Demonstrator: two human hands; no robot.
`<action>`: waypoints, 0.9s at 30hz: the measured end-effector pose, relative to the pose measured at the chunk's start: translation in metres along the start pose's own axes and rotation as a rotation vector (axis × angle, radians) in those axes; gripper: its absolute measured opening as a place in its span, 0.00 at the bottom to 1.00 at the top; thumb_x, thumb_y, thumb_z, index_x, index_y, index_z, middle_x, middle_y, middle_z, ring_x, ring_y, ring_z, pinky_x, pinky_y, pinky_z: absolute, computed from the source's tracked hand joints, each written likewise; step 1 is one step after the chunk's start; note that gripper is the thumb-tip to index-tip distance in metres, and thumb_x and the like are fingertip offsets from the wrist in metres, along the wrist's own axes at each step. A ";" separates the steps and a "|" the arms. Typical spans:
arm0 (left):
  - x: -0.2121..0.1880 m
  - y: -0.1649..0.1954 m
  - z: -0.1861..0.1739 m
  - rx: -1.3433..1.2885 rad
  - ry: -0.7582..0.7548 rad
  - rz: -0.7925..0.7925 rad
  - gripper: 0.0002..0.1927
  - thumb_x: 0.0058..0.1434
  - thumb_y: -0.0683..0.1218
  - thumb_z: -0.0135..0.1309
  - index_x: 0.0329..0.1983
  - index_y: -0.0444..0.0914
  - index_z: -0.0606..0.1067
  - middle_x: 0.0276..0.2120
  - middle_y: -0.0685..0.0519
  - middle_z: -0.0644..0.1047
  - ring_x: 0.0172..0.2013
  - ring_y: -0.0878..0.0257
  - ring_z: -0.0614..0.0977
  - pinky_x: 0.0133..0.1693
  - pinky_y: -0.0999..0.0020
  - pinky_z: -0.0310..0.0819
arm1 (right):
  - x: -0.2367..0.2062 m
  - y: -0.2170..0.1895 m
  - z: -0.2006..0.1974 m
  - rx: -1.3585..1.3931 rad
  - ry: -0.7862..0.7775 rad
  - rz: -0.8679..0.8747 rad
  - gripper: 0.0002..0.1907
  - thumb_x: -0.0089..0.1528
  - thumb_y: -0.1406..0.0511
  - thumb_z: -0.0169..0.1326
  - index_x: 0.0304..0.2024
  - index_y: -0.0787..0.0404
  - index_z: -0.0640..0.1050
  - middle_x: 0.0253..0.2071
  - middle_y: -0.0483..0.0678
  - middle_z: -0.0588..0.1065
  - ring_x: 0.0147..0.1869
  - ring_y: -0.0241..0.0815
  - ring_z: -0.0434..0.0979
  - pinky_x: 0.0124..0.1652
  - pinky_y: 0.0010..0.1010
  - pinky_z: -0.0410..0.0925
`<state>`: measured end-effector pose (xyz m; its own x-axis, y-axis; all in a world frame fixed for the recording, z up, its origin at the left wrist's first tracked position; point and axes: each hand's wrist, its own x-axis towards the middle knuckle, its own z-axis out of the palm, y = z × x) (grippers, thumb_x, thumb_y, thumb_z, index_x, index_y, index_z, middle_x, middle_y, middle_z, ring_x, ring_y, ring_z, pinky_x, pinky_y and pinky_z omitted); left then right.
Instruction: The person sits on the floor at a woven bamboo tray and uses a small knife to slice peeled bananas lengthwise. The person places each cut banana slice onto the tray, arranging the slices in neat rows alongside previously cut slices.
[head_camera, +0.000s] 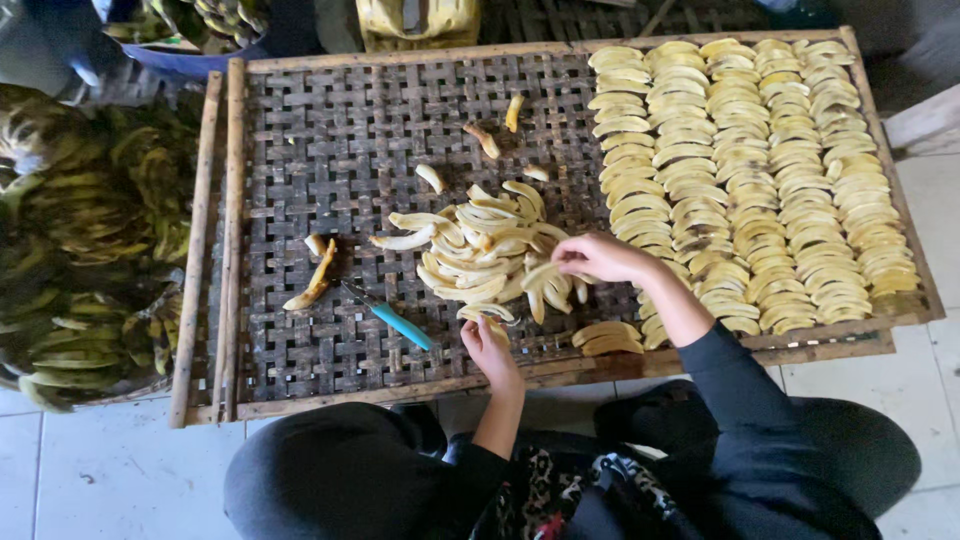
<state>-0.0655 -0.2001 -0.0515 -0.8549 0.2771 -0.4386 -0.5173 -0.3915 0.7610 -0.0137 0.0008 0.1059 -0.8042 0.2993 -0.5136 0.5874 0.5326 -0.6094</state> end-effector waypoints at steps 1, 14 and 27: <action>-0.001 -0.002 0.000 0.001 0.006 -0.029 0.11 0.73 0.49 0.49 0.49 0.37 0.68 0.38 0.51 0.76 0.34 0.66 0.76 0.34 0.72 0.71 | -0.011 0.014 -0.004 0.010 -0.061 -0.032 0.11 0.63 0.61 0.57 0.46 0.58 0.81 0.35 0.44 0.82 0.35 0.36 0.77 0.38 0.32 0.70; -0.006 -0.014 0.003 -0.014 -0.051 -0.027 0.09 0.73 0.48 0.48 0.48 0.37 0.67 0.38 0.50 0.77 0.36 0.64 0.79 0.35 0.71 0.73 | -0.046 0.074 0.029 0.025 -0.039 0.023 0.10 0.58 0.65 0.64 0.41 0.59 0.83 0.35 0.46 0.83 0.39 0.37 0.83 0.41 0.31 0.73; -0.007 -0.001 0.007 -0.049 -0.004 -0.062 0.11 0.75 0.50 0.42 0.50 0.38 0.68 0.39 0.49 0.78 0.37 0.63 0.80 0.37 0.70 0.74 | -0.028 -0.004 0.041 -0.283 0.393 -0.048 0.08 0.66 0.62 0.55 0.46 0.52 0.82 0.41 0.42 0.83 0.38 0.40 0.83 0.40 0.32 0.75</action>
<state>-0.0584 -0.1952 -0.0455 -0.8209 0.3057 -0.4824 -0.5709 -0.4160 0.7078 0.0102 -0.0419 0.0983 -0.8352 0.5164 -0.1888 0.5449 0.7310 -0.4108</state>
